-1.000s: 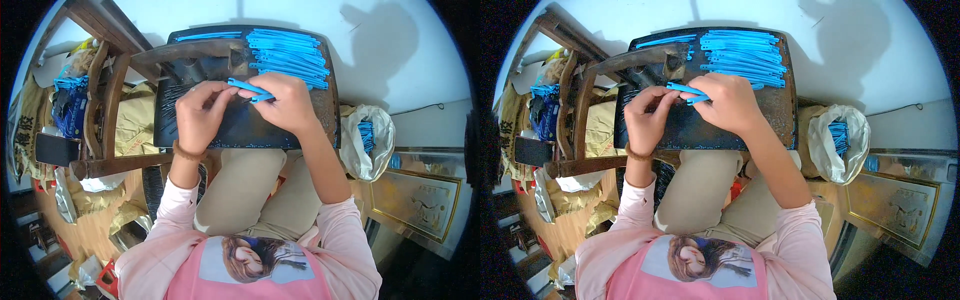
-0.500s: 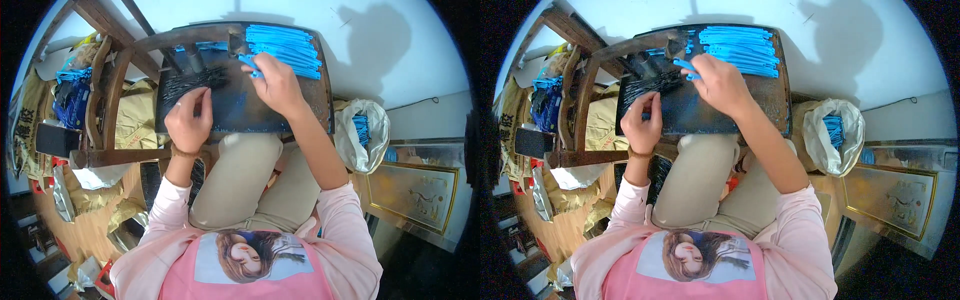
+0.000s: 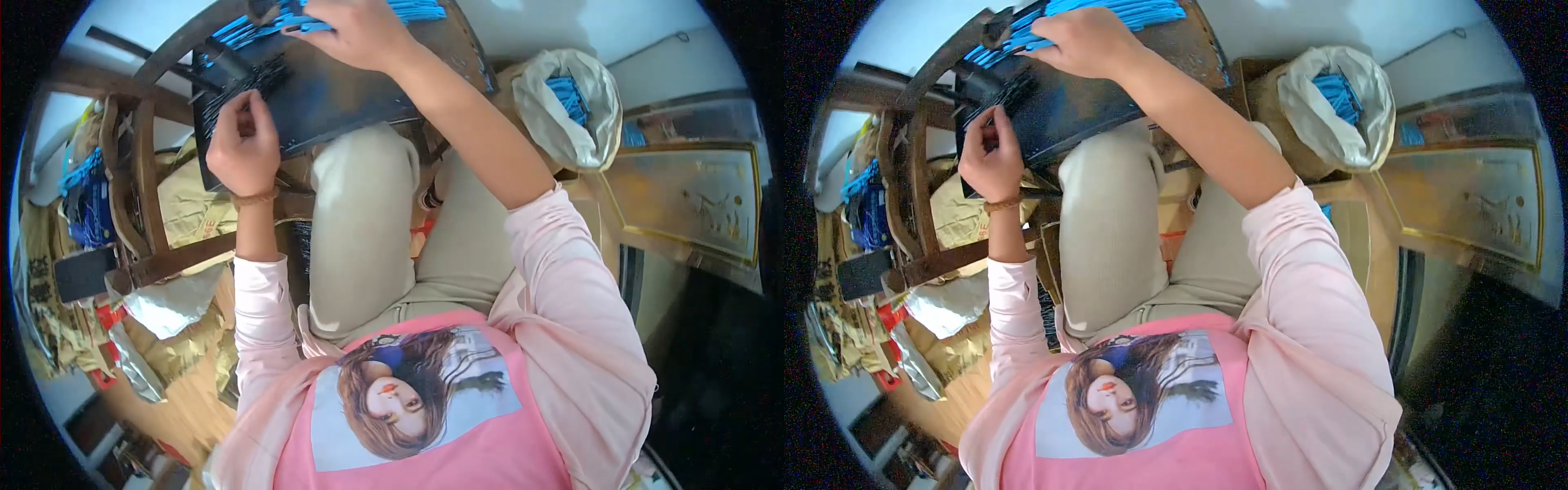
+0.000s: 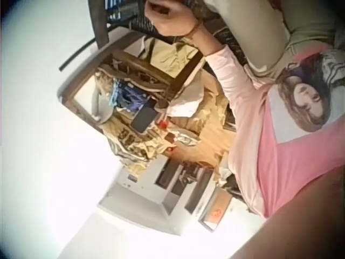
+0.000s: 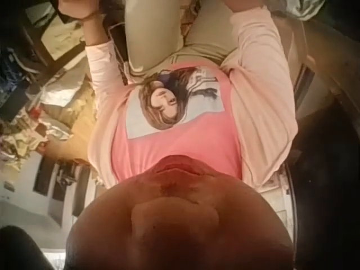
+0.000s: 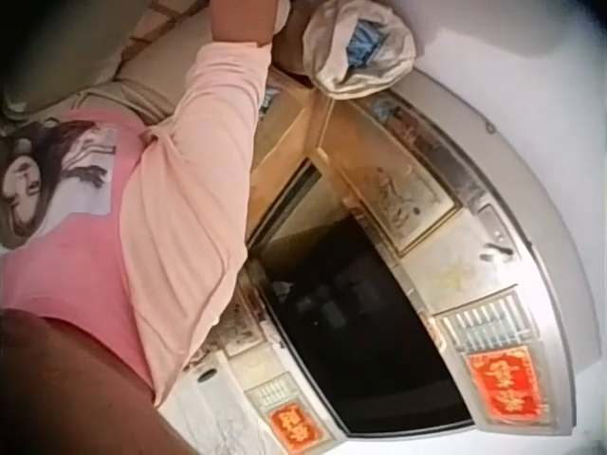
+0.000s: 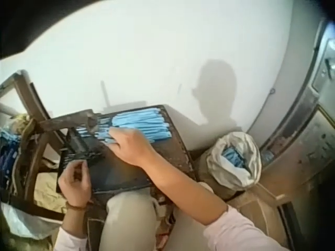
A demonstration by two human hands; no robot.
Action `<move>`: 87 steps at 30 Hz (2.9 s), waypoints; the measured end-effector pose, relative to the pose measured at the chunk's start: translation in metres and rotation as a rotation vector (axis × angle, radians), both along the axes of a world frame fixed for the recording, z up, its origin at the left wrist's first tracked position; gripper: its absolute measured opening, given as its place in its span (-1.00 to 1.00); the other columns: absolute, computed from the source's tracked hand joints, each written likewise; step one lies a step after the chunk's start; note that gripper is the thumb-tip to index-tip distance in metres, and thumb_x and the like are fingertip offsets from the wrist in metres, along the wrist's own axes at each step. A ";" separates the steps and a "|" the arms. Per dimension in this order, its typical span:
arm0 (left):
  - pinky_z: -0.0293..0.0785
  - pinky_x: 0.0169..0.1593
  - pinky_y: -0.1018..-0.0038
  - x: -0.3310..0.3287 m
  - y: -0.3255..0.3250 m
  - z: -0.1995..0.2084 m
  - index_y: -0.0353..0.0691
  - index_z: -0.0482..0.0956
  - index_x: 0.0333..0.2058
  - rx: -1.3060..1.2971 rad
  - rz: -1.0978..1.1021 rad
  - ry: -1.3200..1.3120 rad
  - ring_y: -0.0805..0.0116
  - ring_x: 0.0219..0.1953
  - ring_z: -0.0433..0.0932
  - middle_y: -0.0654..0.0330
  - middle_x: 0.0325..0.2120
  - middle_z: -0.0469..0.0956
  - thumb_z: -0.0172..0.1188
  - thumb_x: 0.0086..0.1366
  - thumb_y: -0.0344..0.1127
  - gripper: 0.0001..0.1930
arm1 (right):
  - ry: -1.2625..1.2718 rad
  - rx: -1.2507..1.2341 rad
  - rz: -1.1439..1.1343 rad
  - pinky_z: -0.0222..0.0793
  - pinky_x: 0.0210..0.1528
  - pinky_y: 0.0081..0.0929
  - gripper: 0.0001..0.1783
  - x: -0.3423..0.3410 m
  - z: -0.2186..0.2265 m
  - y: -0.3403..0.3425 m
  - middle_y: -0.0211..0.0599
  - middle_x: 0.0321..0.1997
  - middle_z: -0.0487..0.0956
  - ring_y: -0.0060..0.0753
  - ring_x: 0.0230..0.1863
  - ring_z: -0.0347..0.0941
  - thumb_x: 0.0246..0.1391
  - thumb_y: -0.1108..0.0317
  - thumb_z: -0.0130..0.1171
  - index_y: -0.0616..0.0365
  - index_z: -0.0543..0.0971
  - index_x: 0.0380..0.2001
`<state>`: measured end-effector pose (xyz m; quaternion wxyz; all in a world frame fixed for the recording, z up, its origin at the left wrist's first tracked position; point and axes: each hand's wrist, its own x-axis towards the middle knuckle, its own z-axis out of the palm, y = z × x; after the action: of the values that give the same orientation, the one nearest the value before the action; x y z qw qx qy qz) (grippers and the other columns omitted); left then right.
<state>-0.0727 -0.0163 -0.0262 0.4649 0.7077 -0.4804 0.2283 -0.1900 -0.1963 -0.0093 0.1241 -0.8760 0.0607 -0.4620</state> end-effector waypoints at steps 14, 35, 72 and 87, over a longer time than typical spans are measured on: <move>0.23 -0.63 0.67 -0.006 0.002 -0.001 -0.24 0.63 -0.38 0.002 -0.013 -0.051 0.64 -0.72 0.33 0.31 -0.73 0.48 0.30 0.18 -0.36 -0.90 | 0.001 0.004 -0.165 0.41 -0.53 -0.19 -0.70 0.010 -0.005 0.006 -0.31 -0.64 0.53 -0.15 -0.52 0.54 -0.04 -0.03 0.22 -0.05 0.53 -0.47; 0.26 -0.62 0.67 -0.004 0.001 -0.003 -0.22 0.63 -0.39 -0.046 -0.002 -0.015 0.65 -0.73 0.35 0.34 -0.73 0.48 0.30 0.17 -0.36 -0.91 | -0.015 0.079 -0.014 0.31 -0.50 -0.19 -0.74 0.003 0.002 0.000 -0.06 -0.60 0.45 0.00 -0.54 0.42 0.03 0.26 0.19 0.23 0.43 -0.49; 0.31 -0.65 0.57 0.000 0.005 0.002 -0.15 0.61 -0.40 -0.045 -0.059 0.015 0.46 -0.77 0.43 0.29 -0.75 0.49 0.32 0.07 -0.44 -0.90 | 0.242 0.182 -0.167 0.33 -0.37 -0.32 -0.65 -0.043 0.026 0.016 -0.02 -0.44 0.51 -0.04 -0.44 0.42 0.05 0.18 0.25 0.33 0.52 -0.38; 0.28 -0.66 0.56 0.000 0.005 0.004 -0.14 0.61 -0.41 -0.047 -0.053 0.018 0.45 -0.77 0.42 0.30 -0.75 0.48 0.32 0.06 -0.45 -0.90 | 0.072 0.719 -0.110 0.24 -0.41 -0.62 -0.63 -0.041 0.039 0.029 -0.43 -0.57 0.44 -0.65 -0.51 0.30 0.21 0.13 0.13 0.28 0.46 -0.45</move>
<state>-0.0729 -0.0111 -0.0224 0.4915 0.6858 -0.4892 0.2207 -0.2313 -0.1678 0.0292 0.3970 -0.7874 0.2706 -0.3862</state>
